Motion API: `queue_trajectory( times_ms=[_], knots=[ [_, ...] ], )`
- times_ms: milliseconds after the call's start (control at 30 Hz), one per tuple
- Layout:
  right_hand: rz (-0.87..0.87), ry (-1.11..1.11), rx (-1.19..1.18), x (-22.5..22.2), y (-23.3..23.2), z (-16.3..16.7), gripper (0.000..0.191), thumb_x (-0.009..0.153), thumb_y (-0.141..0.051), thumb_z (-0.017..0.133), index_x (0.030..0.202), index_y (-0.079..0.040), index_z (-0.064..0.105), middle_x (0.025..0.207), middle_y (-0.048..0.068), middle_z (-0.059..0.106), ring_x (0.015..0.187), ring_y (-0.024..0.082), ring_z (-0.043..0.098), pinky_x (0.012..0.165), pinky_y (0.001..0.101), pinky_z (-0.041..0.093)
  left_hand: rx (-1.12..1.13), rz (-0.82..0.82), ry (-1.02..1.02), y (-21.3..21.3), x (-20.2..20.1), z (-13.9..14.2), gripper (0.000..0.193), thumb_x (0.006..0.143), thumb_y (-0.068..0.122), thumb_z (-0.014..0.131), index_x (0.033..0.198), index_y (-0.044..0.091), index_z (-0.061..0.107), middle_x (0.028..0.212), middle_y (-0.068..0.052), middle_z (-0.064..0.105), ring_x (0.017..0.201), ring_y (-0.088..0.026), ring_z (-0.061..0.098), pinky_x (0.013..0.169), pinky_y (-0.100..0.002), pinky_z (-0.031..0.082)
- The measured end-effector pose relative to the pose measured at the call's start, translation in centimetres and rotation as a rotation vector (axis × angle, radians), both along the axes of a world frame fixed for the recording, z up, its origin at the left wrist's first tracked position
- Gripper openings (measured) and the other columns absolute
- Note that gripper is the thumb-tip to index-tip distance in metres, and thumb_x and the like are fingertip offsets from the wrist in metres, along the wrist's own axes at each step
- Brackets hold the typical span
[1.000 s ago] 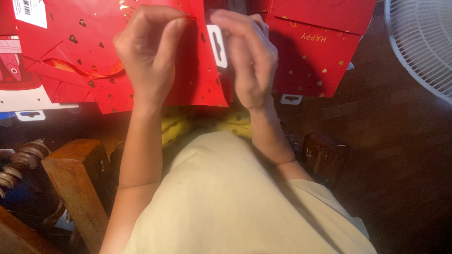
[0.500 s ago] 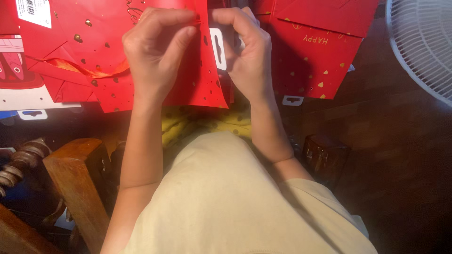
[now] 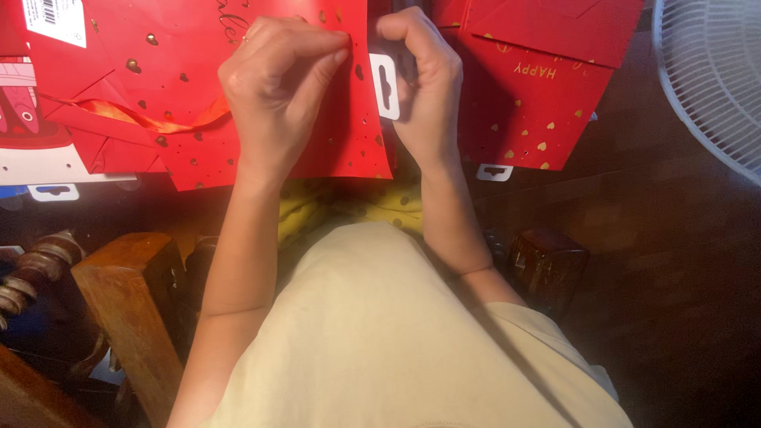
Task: The person assembles red gift boxes by folding flaps, inserting white plastic handles, and tying red ribbons. The person handles multiple boxes one at a time, stacking completed units on the lap.
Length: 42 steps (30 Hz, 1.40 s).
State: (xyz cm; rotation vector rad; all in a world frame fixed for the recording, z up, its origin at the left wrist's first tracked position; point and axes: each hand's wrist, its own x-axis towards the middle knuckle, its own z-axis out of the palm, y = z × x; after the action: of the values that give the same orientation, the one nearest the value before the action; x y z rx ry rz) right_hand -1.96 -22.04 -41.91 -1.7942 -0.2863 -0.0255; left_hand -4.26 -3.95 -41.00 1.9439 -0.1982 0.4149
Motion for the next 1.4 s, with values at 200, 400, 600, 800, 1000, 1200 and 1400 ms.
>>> queue_trajectory(
  times_ms=[200,400,600,800,1000,1200,1400],
  knots=[
    [0.016,-0.14,-0.134,0.3,-0.6,0.2,0.028,0.088,0.008,0.074,0.111,-0.001,0.061,0.097,0.005,0.055,0.083,0.013,0.054,0.074,0.0233,0.046,0.083,-0.023,-0.043,-0.2,0.2,0.1,0.024,0.098,0.001,0.088,0.117,0.006,0.075,0.11,-0.007,0.072,0.105,-0.026,0.067,0.089,-0.035,0.053],
    [0.026,-0.101,-0.085,0.3,-0.6,-0.3,0.028,0.09,0.009,0.074,0.112,0.0,0.06,0.095,0.005,0.055,0.083,0.013,0.054,0.074,0.0229,0.045,0.12,-0.016,-0.043,-0.3,0.4,-0.1,0.023,0.095,0.0,0.086,0.113,0.006,0.074,0.109,-0.006,0.072,0.103,-0.026,0.066,0.089,-0.036,0.053],
    [0.002,0.028,0.061,-0.2,-0.9,0.0,0.017,0.103,0.003,0.068,0.119,0.0,0.065,0.103,0.001,0.067,0.092,0.006,0.063,0.083,0.0214,0.051,-0.039,0.052,0.041,-0.4,-0.1,-1.1,0.012,0.108,-0.002,0.077,0.113,0.003,0.068,0.105,-0.008,0.072,0.089,-0.017,0.07,0.08,-0.027,0.055],
    [-0.084,0.116,-0.054,-1.5,-1.6,2.1,0.017,0.101,-0.01,0.067,0.114,-0.002,0.072,0.085,-0.003,0.072,0.072,0.002,0.058,0.063,0.0226,0.045,-0.11,0.035,0.057,-0.4,-0.9,-0.9,0.008,0.111,-0.003,0.074,0.112,-0.001,0.067,0.102,-0.008,0.071,0.087,-0.013,0.069,0.081,-0.024,0.054],
    [-0.018,0.114,-0.105,-4.1,-2.6,2.9,0.018,0.105,-0.018,0.072,0.114,-0.003,0.071,0.085,-0.003,0.068,0.068,0.002,0.057,0.058,0.0213,0.045,-0.182,0.013,-0.036,-0.3,-3.1,2.0,0.011,0.108,-0.013,0.069,0.114,-0.006,0.064,0.109,-0.013,0.068,0.096,-0.021,0.07,0.087,-0.031,0.057],
    [-0.167,0.081,0.29,-5.6,-5.2,2.4,0.014,0.107,-0.019,0.07,0.108,-0.005,0.072,0.082,0.0,0.068,0.07,0.006,0.06,0.062,0.0228,0.047,-0.057,0.157,-0.314,1.5,-5.0,3.9,0.029,0.1,-0.025,0.075,0.11,-0.003,0.059,0.102,-0.014,0.066,0.092,-0.026,0.066,0.08,-0.032,0.054],
    [-0.436,0.032,0.76,-7.2,-9.5,0.2,0.025,0.102,-0.027,0.075,0.118,-0.008,0.069,0.113,0.002,0.07,0.106,0.014,0.064,0.095,0.0316,0.05,-0.18,0.101,-0.22,1.8,-4.3,3.5,0.026,0.11,-0.027,0.066,0.119,-0.003,0.059,0.11,-0.014,0.066,0.09,-0.021,0.068,0.077,-0.034,0.065]
  ],
)
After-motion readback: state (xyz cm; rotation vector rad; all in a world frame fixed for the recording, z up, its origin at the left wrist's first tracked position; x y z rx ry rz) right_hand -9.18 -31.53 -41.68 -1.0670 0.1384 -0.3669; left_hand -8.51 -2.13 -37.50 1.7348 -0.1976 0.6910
